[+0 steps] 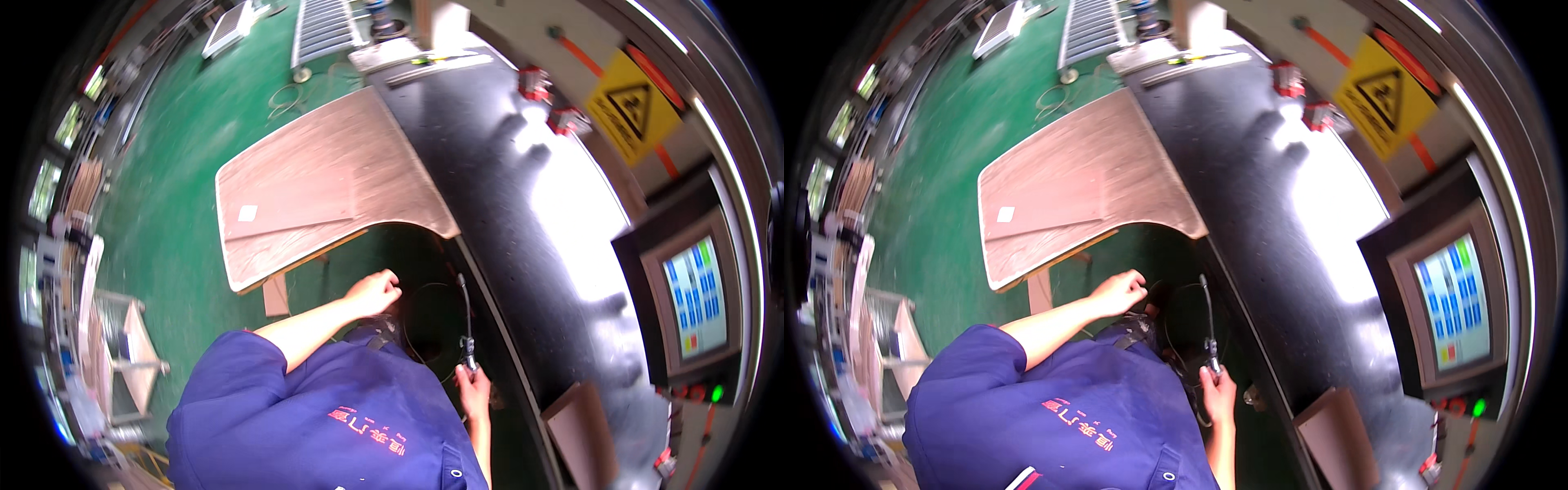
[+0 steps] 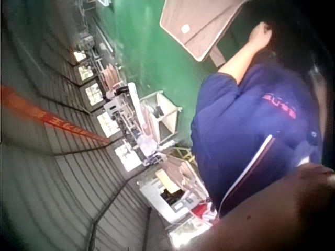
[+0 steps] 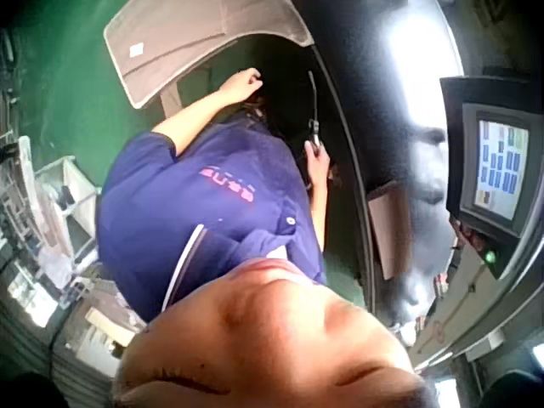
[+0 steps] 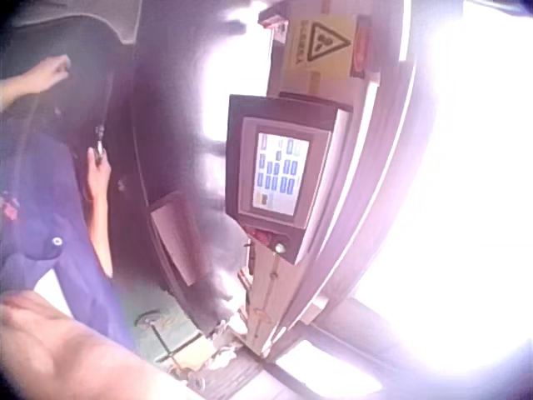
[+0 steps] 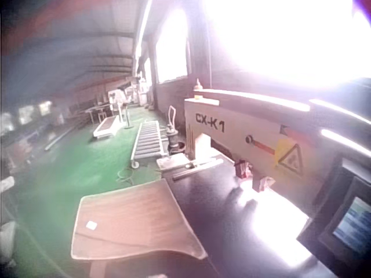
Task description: The person places wooden boards into a woodworking machine, monitors the machine's operation, and then retrieves the processed boards to stack them on a nearby pallet.
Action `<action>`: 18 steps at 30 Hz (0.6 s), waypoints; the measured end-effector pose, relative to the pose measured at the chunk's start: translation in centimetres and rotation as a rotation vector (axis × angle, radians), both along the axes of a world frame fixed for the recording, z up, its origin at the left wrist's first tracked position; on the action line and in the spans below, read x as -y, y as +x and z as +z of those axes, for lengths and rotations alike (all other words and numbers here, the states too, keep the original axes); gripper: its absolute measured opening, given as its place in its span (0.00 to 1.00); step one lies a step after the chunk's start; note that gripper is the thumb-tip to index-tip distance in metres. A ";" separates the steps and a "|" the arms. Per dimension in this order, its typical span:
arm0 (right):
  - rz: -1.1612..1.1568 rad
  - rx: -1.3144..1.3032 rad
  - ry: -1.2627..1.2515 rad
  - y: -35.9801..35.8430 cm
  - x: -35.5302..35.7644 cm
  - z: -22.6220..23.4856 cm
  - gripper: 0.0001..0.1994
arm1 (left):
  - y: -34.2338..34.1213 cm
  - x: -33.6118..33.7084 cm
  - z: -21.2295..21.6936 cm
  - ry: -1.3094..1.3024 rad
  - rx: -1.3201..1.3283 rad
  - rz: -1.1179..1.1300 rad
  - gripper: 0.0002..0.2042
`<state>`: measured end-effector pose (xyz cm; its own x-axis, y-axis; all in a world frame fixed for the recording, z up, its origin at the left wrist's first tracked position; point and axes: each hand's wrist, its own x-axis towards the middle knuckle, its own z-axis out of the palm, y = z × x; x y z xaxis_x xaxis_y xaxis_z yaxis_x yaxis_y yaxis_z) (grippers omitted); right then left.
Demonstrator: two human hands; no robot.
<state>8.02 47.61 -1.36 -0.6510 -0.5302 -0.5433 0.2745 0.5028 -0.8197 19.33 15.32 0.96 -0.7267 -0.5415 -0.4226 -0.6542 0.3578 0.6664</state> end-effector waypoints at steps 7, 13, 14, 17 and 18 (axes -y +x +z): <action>0.099 -0.148 -0.025 -6.2 9.6 3.8 0.09 | 11.4 10.6 -1.9 -0.598 -0.059 0.420 0.25; 0.200 -0.068 0.079 -3.5 15.9 4.8 0.09 | 22.3 23.0 -0.1 -0.525 0.451 0.875 0.52; 0.202 0.005 0.090 -2.5 16.9 5.4 0.08 | 24.0 24.4 0.0 -0.398 0.500 0.915 0.59; 0.146 0.018 0.051 -0.6 17.0 3.0 0.10 | 21.7 27.6 -0.1 -0.368 0.477 0.813 0.61; 0.225 -0.046 0.104 -0.3 17.8 3.9 0.09 | 21.0 27.9 -0.1 -0.342 0.502 0.801 0.63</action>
<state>7.73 29.78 2.50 -0.5479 -0.6076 -0.5750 0.1098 0.6292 -0.7695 40.34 -12.60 0.86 0.1248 -0.9423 -0.3107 -0.9629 -0.1905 0.1911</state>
